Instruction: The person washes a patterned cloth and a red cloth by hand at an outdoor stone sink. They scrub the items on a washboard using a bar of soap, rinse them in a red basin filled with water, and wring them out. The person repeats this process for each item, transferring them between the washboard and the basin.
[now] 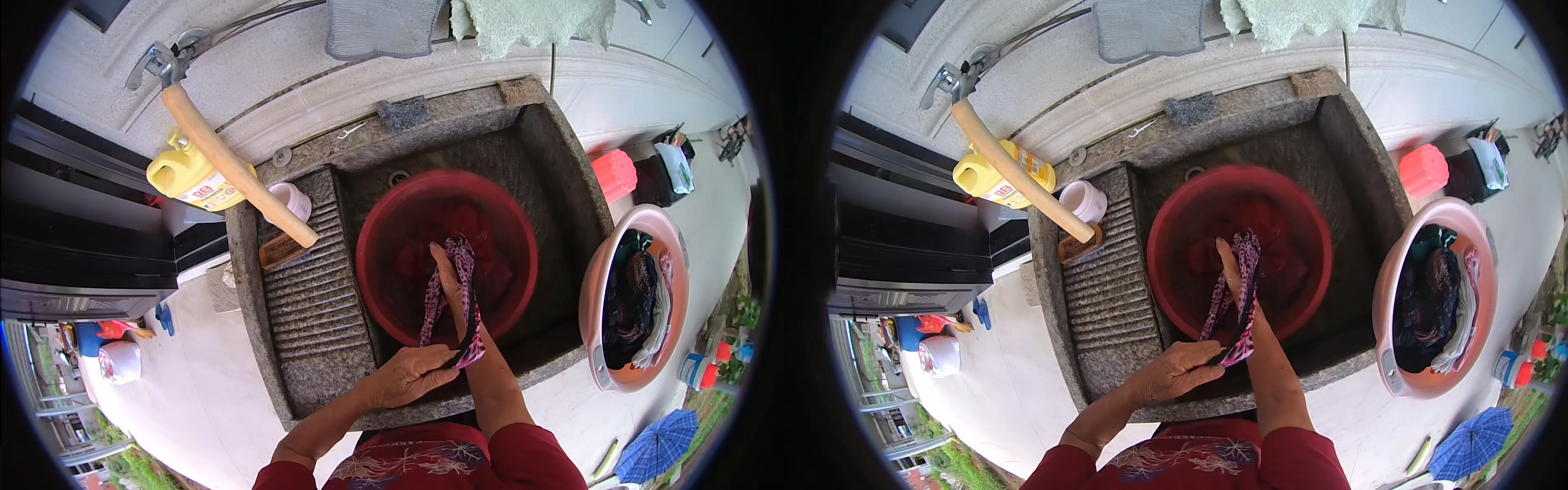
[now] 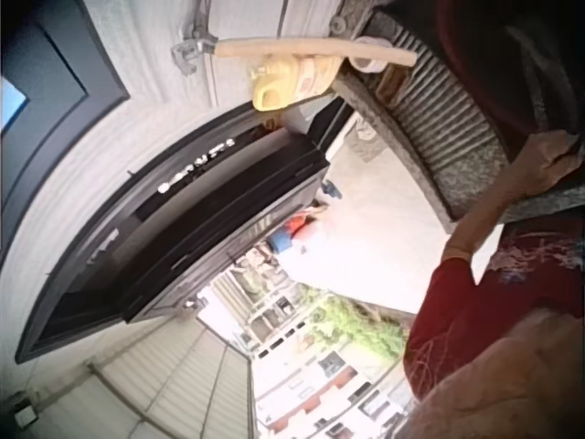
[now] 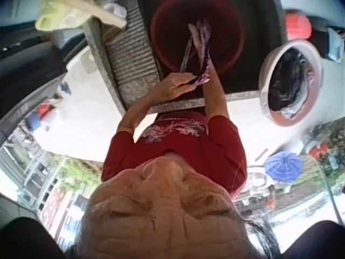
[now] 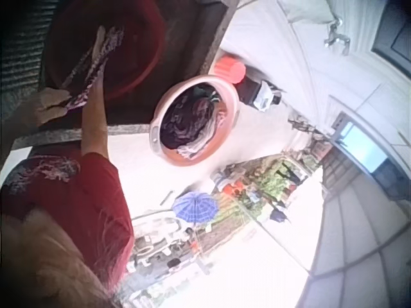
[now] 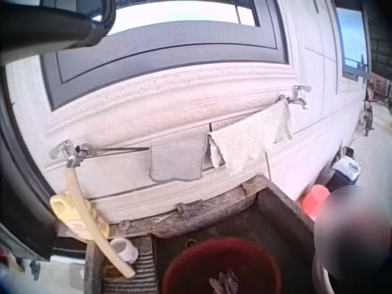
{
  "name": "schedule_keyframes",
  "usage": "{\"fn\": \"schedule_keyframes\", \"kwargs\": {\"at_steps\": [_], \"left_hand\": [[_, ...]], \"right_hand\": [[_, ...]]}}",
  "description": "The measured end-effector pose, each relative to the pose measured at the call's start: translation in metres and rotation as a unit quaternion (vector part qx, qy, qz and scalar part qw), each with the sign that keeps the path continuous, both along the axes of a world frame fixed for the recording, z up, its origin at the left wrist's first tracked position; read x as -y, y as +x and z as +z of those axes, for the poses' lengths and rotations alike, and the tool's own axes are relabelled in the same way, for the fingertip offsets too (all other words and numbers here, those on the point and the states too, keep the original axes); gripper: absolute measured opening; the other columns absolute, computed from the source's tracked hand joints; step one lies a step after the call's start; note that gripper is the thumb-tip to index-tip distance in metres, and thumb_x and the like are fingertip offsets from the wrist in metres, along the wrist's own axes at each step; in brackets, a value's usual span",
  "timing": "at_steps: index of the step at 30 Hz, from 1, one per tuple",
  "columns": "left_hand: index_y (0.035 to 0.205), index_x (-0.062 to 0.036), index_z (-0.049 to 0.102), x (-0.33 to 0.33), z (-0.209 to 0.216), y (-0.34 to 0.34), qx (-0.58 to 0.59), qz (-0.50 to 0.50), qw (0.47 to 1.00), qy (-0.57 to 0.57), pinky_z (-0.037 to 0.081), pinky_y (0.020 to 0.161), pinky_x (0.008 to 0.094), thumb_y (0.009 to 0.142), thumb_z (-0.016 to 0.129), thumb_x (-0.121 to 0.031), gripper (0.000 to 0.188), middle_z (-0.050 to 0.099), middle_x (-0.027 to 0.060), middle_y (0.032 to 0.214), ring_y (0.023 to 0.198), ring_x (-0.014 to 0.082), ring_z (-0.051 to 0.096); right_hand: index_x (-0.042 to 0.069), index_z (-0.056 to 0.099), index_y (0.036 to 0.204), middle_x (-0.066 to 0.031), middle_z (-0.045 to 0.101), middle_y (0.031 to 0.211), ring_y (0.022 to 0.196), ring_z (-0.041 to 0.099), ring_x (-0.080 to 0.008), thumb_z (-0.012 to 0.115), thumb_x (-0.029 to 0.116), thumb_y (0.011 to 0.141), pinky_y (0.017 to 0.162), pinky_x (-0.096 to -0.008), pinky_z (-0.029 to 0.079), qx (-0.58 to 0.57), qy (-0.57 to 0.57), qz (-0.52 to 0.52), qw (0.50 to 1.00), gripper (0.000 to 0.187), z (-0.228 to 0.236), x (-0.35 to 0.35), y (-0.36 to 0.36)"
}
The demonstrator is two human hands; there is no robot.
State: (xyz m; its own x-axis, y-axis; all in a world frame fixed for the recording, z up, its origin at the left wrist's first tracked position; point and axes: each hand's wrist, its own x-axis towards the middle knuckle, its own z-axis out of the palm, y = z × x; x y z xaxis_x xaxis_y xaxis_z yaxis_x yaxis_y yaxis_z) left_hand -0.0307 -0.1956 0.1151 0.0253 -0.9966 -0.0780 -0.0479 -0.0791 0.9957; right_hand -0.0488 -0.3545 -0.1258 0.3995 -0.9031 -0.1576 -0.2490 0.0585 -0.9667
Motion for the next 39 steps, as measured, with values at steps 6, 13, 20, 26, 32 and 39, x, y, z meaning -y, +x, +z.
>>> {"fn": "schedule_keyframes", "kwargs": {"at_steps": [6, 13, 20, 26, 32, 39], "left_hand": [[0.106, 0.0037, 0.057, -0.002, 0.013, -0.038, 0.017, -0.022, 0.999, -0.039, 0.041, 0.053, 0.0345, 0.091, 0.059, -0.021, 0.028, 0.051, 0.0112, 0.079, 0.06, 0.026, 0.054], [0.107, -0.0024, 0.058, 0.0, -0.035, -0.015, -0.211, 0.103, 0.971, 0.046, 0.039, 0.065, 0.022, 0.098, 0.049, -0.022, 0.024, 0.05, -0.0066, 0.078, 0.072, 0.0051, 0.044], [0.114, -0.0086, 0.056, -0.027, -0.097, 0.072, -0.519, 0.363, 0.773, 0.033, 0.053, 0.083, 0.0334, 0.097, 0.046, -0.03, 0.029, 0.064, 0.0032, 0.107, 0.096, 0.0155, 0.063], [0.118, -0.0044, 0.052, -0.033, -0.134, 0.068, -0.577, 0.363, 0.731, 0.04, 0.051, 0.088, 0.0404, 0.099, 0.039, -0.032, 0.036, 0.062, 0.0109, 0.112, 0.101, 0.0245, 0.061], [0.119, -0.0023, 0.051, 0.002, -0.113, 0.077, -0.589, 0.367, 0.711, -0.113, 0.045, 0.096, 0.0401, 0.098, 0.044, -0.034, 0.039, 0.056, 0.0122, 0.121, 0.11, 0.0234, 0.056], [0.123, -0.0027, 0.051, 0.066, -0.169, 0.046, -0.18, 0.467, 0.863, 0.063, 0.04, 0.092, 0.0275, 0.096, 0.048, -0.038, 0.044, 0.061, 0.0052, 0.107, 0.104, 0.0138, 0.054]], "right_hand": [[0.002, 0.059, 0.114, -0.0086, 0.058, 0.117, 0.11, 0.052, -0.0207, 0.059, 0.025, 0.086, 0.097, -0.0342, 0.038, 0.354, 0.178, 0.055, 0.917, 0.036, 0.077, 0.04, -0.028], [0.003, 0.063, 0.102, -0.0071, 0.063, 0.106, 0.087, 0.061, -0.0191, 0.056, -0.003, 0.08, 0.074, -0.0316, 0.05, 0.16, -0.288, 0.416, 0.848, 0.024, 0.038, 0.079, -0.079], [0.013, 0.067, 0.077, 0.0055, 0.06, 0.071, 0.065, 0.055, -0.007, 0.071, 0.019, 0.073, 0.057, -0.023, 0.044, -0.059, 0.345, 0.292, 0.89, 0.009, 0.127, 0.037, -0.111], [0.001, 0.057, 0.073, -0.0074, 0.055, 0.069, 0.062, 0.055, -0.0162, 0.062, 0.004, 0.073, 0.058, -0.0295, 0.044, -0.057, -0.232, 0.233, 0.943, 0.006, 0.256, 0.062, -0.079], [0.005, 0.059, 0.098, -0.0117, 0.055, 0.092, 0.076, 0.055, -0.0249, 0.055, -0.007, 0.065, 0.069, -0.0343, 0.047, -0.043, -0.445, -0.051, 0.893, 0.035, 0.27, 0.08, -0.068], [0.005, 0.057, 0.098, -0.0131, 0.054, 0.096, 0.089, 0.057, -0.0339, 0.051, -0.009, 0.072, 0.077, -0.0399, 0.048, -0.102, -0.318, 0.082, 0.939, 0.03, 0.105, 0.074, -0.054]]}}
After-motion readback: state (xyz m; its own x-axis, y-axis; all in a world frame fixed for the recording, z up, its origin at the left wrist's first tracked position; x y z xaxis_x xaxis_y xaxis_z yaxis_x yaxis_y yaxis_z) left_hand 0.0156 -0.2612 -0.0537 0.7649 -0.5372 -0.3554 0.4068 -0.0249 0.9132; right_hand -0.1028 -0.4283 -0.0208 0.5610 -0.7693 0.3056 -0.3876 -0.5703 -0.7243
